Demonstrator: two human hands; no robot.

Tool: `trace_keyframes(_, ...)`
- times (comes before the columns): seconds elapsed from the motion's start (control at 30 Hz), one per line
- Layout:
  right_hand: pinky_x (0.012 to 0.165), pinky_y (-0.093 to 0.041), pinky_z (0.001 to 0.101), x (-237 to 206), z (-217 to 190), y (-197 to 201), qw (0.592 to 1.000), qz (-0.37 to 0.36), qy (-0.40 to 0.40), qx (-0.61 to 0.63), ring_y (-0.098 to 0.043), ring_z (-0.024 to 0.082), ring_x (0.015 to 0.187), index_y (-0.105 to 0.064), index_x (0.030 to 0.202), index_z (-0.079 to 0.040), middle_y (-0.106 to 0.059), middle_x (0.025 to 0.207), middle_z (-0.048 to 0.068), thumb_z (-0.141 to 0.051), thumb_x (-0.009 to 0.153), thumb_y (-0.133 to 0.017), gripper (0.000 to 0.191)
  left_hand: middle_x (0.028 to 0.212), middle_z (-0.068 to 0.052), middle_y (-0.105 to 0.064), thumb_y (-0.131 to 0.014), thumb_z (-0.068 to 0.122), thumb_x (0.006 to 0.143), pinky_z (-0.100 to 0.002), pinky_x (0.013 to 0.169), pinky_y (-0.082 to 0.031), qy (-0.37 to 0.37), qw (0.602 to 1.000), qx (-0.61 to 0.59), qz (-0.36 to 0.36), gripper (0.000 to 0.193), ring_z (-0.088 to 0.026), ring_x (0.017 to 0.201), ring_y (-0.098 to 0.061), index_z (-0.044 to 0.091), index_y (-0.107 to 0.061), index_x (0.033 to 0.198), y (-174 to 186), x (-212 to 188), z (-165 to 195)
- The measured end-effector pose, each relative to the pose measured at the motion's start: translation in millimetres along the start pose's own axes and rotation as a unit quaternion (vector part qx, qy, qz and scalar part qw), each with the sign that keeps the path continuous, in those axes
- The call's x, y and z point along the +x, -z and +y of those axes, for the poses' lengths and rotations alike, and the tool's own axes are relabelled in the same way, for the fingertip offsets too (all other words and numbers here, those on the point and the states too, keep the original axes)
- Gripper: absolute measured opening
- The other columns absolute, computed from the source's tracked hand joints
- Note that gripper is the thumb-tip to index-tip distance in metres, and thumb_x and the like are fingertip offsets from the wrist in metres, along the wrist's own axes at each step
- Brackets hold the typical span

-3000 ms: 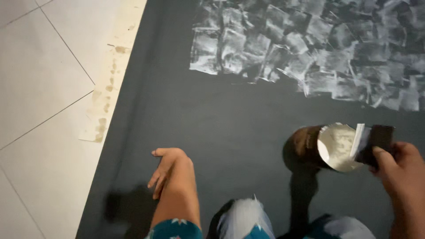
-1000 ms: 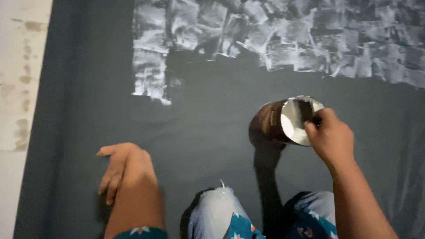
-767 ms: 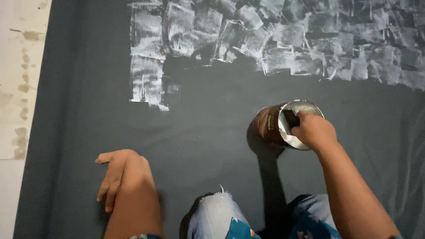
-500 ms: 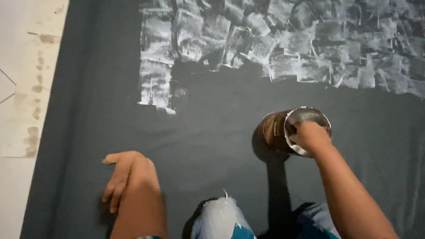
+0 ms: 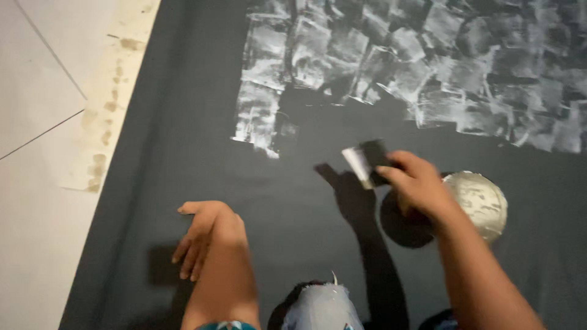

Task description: The person kneels on the floor and uses a putty knife to spread white paint onto a large dark fabric laid out on the ground. They repeatedly dip the tool into a paint can and apply the paint in short strokes, gradually covering more of the fabric surface.

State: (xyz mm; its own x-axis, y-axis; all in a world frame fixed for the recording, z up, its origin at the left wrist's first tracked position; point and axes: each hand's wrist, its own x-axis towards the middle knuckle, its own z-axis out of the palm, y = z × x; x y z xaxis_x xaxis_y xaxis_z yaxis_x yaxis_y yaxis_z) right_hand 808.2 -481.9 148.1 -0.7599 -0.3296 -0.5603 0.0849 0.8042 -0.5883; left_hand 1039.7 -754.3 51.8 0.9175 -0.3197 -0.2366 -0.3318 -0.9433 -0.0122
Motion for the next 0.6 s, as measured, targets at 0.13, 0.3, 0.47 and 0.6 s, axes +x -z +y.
trace_keyframes(0.13, 0.074, -0.051, 0.0382, 80, -34, -75, 0.960, -0.117, 0.233, -0.102, -0.066, 0.020, 0.080, -0.072, 0.110, -0.007, -0.072, 0.089, 0.007, -0.030, 0.090, -0.069, 0.030, 0.160, -0.039, -0.016, -0.031, 0.072, 0.093, -0.068, 0.119, -0.021, 0.019, 0.999, 0.015, -0.046, 0.102, -0.055, 0.148, -0.020, -0.004, -0.015, 0.159, 12, -4, 9)
trace_keyframes(0.3, 0.081, -0.054, 0.0462, 173, -89, -109, 0.938, -0.033, 0.268, -0.216, -0.070, 0.035, 0.091, -0.073, 0.110, -0.008, -0.073, 0.100, 0.019, -0.028, 0.086, -0.071, 0.032, 0.161, -0.041, -0.004, -0.031, 0.070, 0.093, -0.070, 0.117, -0.018, 0.030, 0.995, 0.009, -0.096, 0.103, -0.056, 0.150, -0.011, -0.005, -0.005, 0.160, 14, 0, 16)
trace_keyframes(0.47, 0.079, -0.053, 0.0530, 204, -119, -104, 0.902, 0.179, 0.340, -0.198, -0.067, 0.043, 0.093, -0.075, 0.106, -0.008, -0.072, 0.101, 0.020, -0.018, 0.089, -0.068, 0.021, 0.161, -0.041, 0.002, -0.031, 0.071, 0.094, -0.072, 0.117, -0.014, 0.042, 0.995, -0.012, -0.095, 0.104, -0.055, 0.151, -0.004, -0.005, -0.002, 0.160, 6, 8, 19)
trace_keyframes(0.6, 0.077, -0.055, 0.0511, 164, -70, -153, 0.851, 0.134, 0.380, -0.338, -0.069, 0.039, 0.090, -0.075, 0.097, -0.009, -0.072, 0.093, 0.018, -0.010, 0.086, -0.067, 0.013, 0.161, -0.042, 0.004, -0.029, 0.072, 0.096, -0.072, 0.118, -0.013, 0.033, 0.994, -0.009, -0.106, 0.105, -0.055, 0.151, -0.002, -0.007, -0.001, 0.159, 3, 6, 18)
